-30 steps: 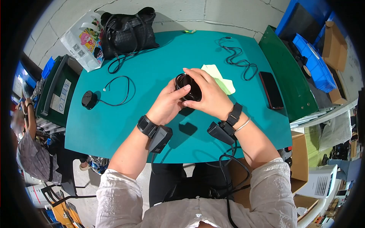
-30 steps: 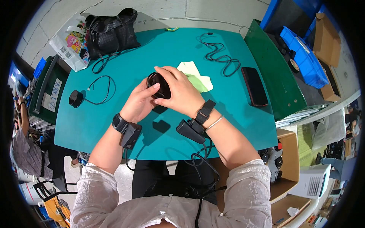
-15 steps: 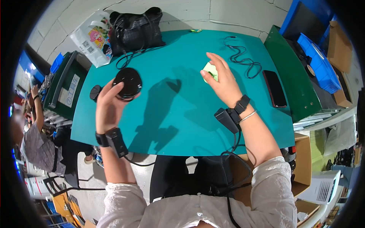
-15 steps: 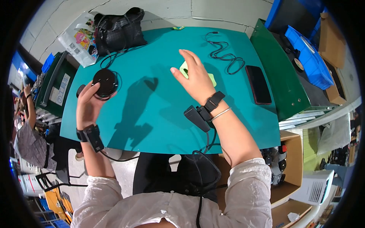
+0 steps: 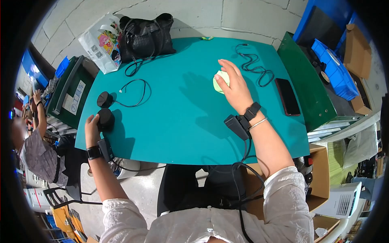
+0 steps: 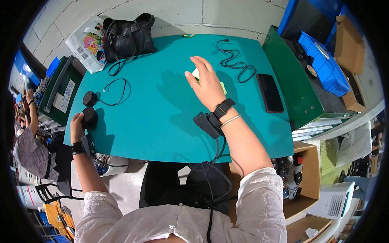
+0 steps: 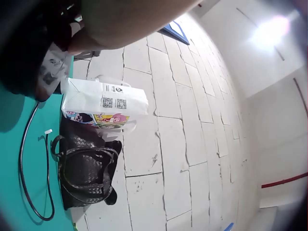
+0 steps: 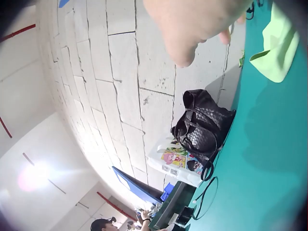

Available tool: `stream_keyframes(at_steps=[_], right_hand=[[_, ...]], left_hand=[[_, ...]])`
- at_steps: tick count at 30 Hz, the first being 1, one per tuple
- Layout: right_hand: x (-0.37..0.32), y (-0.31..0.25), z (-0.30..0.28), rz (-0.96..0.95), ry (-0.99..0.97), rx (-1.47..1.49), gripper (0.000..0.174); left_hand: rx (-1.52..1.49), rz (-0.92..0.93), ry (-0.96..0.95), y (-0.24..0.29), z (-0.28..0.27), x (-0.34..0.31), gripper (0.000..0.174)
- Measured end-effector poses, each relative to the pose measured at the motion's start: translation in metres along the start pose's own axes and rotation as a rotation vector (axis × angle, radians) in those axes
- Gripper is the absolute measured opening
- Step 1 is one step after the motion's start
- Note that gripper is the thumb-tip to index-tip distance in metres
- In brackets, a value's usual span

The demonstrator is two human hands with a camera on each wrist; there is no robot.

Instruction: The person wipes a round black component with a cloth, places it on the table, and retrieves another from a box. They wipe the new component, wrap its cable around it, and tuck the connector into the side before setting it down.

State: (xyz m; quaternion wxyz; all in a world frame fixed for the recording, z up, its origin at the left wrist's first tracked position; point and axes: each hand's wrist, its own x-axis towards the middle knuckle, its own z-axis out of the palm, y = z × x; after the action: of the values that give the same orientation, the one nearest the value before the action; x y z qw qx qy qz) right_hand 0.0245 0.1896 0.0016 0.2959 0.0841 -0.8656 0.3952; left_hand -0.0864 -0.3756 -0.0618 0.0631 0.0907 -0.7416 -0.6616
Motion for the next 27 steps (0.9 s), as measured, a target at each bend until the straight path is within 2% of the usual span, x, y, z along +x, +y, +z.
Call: stream_keyframes(at_steps=[2, 6, 8, 9, 11, 12, 14, 16, 17, 19, 22, 23, 25, 27], right_hand=[[0.0, 0.001, -0.002, 0.001, 0.011, -0.004, 0.047], [0.003, 0.004, -0.007, -0.018, 0.053, -0.013, 0.046], [0.006, 0.004, -0.012, -0.02, 0.072, -0.023, 0.046], [0.009, 0.003, -0.017, -0.033, 0.116, -0.015, 0.045], [0.009, -0.005, -0.03, -0.041, 0.164, -0.011, 0.044], [0.008, -0.013, -0.043, -0.016, 0.225, 0.021, 0.044], [0.0, -0.027, -0.072, -0.025, 0.332, 0.001, 0.043], [-0.023, -0.045, -0.111, -0.088, 0.437, -0.157, 0.042], [-0.044, -0.056, -0.131, -0.112, 0.492, -0.269, 0.042], [-0.091, -0.066, -0.169, 0.037, 0.641, -0.481, 0.04], [-0.184, -0.066, -0.219, 0.335, 0.799, -0.729, 0.04], [-0.218, -0.055, -0.23, 0.438, 0.843, -0.816, 0.04], [-0.286, -0.03, -0.249, 0.628, 0.794, -1.006, 0.04], [-0.341, -0.001, -0.253, 0.893, 0.725, -1.062, 0.042]], left_hand=[[0.262, 0.149, 0.094, 0.006, 0.009, -0.001, 0.049], [0.424, 0.155, 0.066, 0.003, 0.014, 0.003, 0.05], [0.744, 0.172, 0.292, 0.003, 0.018, 0.005, 0.047], [0.742, 0.174, 0.286, 0.01, 0.027, -0.001, 0.047], [1.009, 0.409, 0.559, 0.038, 0.053, -0.027, 0.045], [0.952, 0.593, 0.521, 0.045, 0.062, -0.033, 0.042], [0.76, 0.823, 0.351, 0.084, 0.104, -0.067, 0.037], [0.54, 0.879, 0.165, 0.116, 0.153, -0.104, 0.033], [0.565, 0.915, 0.098, 0.128, 0.172, -0.117, 0.031], [0.521, 1.013, -0.122, 0.151, 0.209, -0.149, 0.028], [0.425, 1.049, -0.483, 0.158, 0.257, -0.186, 0.023], [0.402, 1.063, -0.514, 0.16, 0.272, -0.196, 0.023], [0.426, 0.938, -0.77, 0.16, 0.294, -0.213, 0.021], [0.377, 0.971, -0.863, 0.145, 0.32, -0.21, 0.019]])
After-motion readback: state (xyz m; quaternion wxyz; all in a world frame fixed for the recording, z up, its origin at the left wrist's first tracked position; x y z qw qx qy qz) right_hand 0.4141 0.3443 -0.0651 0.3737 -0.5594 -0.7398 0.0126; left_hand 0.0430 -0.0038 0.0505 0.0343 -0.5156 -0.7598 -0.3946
